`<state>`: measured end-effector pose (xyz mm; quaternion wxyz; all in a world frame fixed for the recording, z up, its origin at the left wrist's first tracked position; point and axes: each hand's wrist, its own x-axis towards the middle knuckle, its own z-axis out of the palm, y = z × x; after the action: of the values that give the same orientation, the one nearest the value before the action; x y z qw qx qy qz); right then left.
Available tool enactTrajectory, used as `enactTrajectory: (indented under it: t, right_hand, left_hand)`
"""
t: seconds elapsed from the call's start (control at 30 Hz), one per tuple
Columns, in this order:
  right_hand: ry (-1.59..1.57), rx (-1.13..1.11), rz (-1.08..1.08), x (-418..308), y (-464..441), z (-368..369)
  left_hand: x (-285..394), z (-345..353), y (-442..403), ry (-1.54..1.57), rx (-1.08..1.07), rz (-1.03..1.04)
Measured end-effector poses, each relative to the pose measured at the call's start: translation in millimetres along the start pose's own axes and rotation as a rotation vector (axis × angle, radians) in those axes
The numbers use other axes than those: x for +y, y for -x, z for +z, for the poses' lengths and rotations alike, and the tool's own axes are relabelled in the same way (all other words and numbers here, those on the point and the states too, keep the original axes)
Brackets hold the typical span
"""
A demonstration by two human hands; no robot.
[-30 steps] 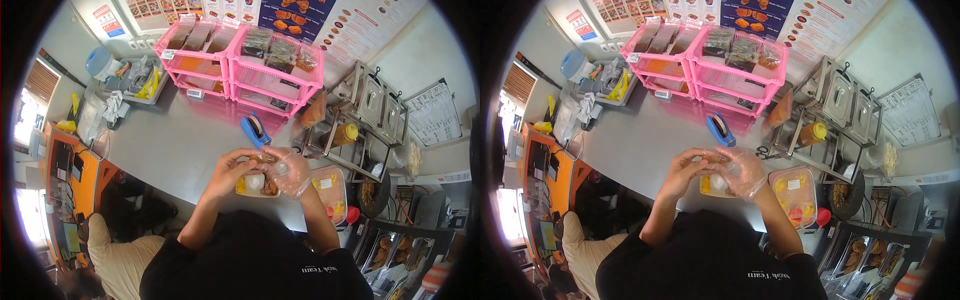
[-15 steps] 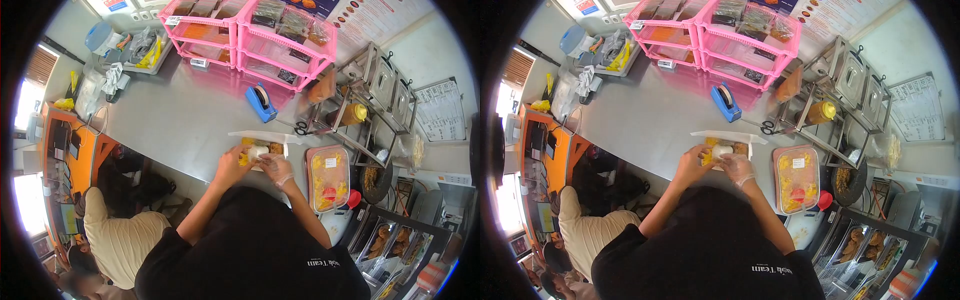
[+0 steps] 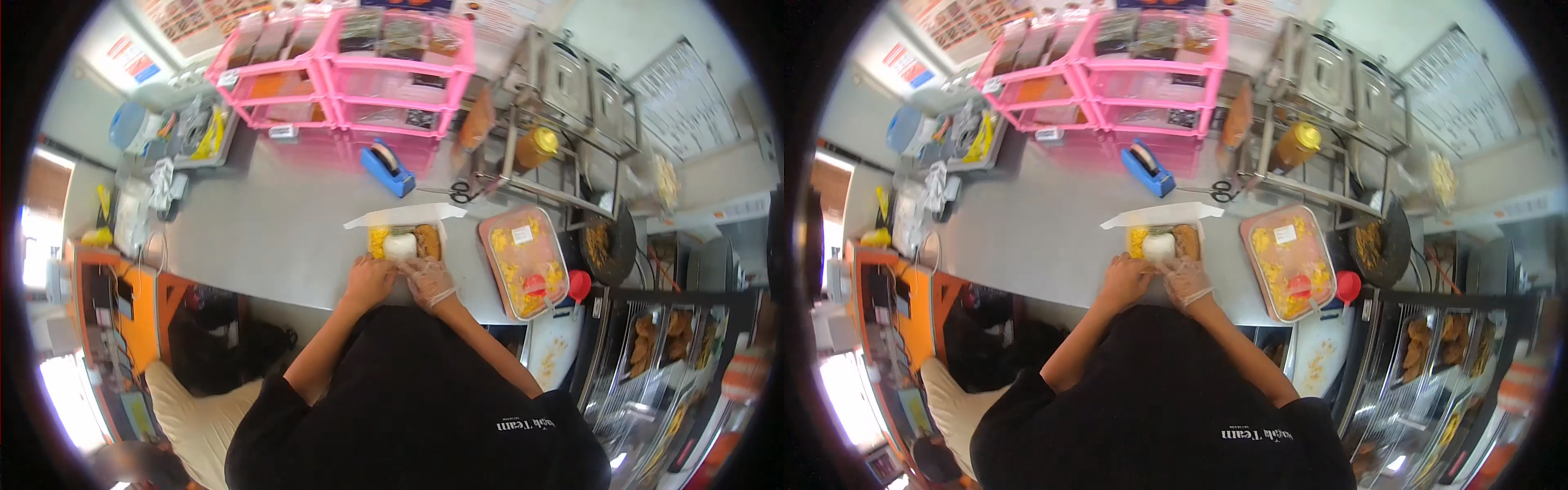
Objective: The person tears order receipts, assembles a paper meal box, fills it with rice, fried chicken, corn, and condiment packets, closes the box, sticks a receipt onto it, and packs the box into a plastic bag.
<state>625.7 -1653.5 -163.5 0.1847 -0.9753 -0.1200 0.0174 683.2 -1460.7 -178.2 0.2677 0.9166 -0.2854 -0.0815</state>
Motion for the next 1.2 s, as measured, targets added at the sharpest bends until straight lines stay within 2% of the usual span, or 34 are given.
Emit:
enactTrajectory:
  t: [0.07,0.13,0.2,0.23,0.33,0.43,0.53,0.57,0.6,0.63,0.7,0.8,0.83,0.93,0.97,1.03,1.07,1.13,1.17,1.2]
  right_hand:
    - [-0.737,0.340,0.214,28,4,91]
    - [-1.458,0.512,0.515,44,12,93]
    - [-2.197,0.463,0.884,40,37,21]
    - [-2.308,0.613,1.107,45,37,18]
    - [-2.119,0.892,1.160,42,54,-4]
    - [-1.992,1.244,1.055,34,93,-21]
    - [-1.770,1.208,0.880,51,127,-3]
    - [-1.475,1.300,0.823,62,125,19]
    - [-1.226,1.214,0.849,72,142,4]
    - [-0.971,1.140,0.877,81,161,-11]
    - [-0.632,0.663,1.027,56,203,-113]
    - [0.018,0.180,0.995,96,234,-96]
    - [0.044,0.252,1.059,87,239,-105]
    - [0.011,0.279,1.047,74,273,-129]
    - [-0.014,0.082,1.029,68,282,-148]
    - [-0.224,-0.112,1.028,58,298,-186]
    - [-0.327,-0.210,1.023,51,307,-209]
    - [-0.428,0.026,0.924,20,339,-263]
    - [-0.349,0.272,0.768,15,363,-277]
    - [-0.265,0.514,0.607,10,389,-292]
  left_hand:
    - [14,-8,-6,0.056,0.058,0.035]
    - [48,-25,-7,0.224,0.170,0.099]
    - [106,-54,-8,0.497,0.047,0.126]
    - [131,-58,-12,0.481,0.030,0.218]
    - [172,-46,-13,0.455,-0.068,0.388]
    - [189,3,-35,0.522,-0.255,0.473]
    - [208,32,-46,0.680,-0.341,0.493]
    - [219,44,-49,0.715,-0.337,0.478]
    - [231,58,-50,0.752,-0.335,0.455]
    - [242,74,-51,0.861,-0.440,0.402]
    - [253,103,-53,1.026,-0.634,0.250]
    - [268,184,-42,1.189,-0.564,0.249]
    - [281,197,-38,1.255,-0.656,0.136]
    - [312,222,-28,1.343,-0.751,0.193]
    - [326,217,-27,1.330,-0.785,0.117]
    - [354,204,-27,1.306,-0.849,-0.043]
    - [357,216,-38,1.312,-0.954,-0.113]
    - [360,247,-73,1.311,-1.168,-0.252]
    - [387,203,-82,1.454,-1.357,-0.257]
    - [391,217,-109,1.535,-1.421,-0.311]
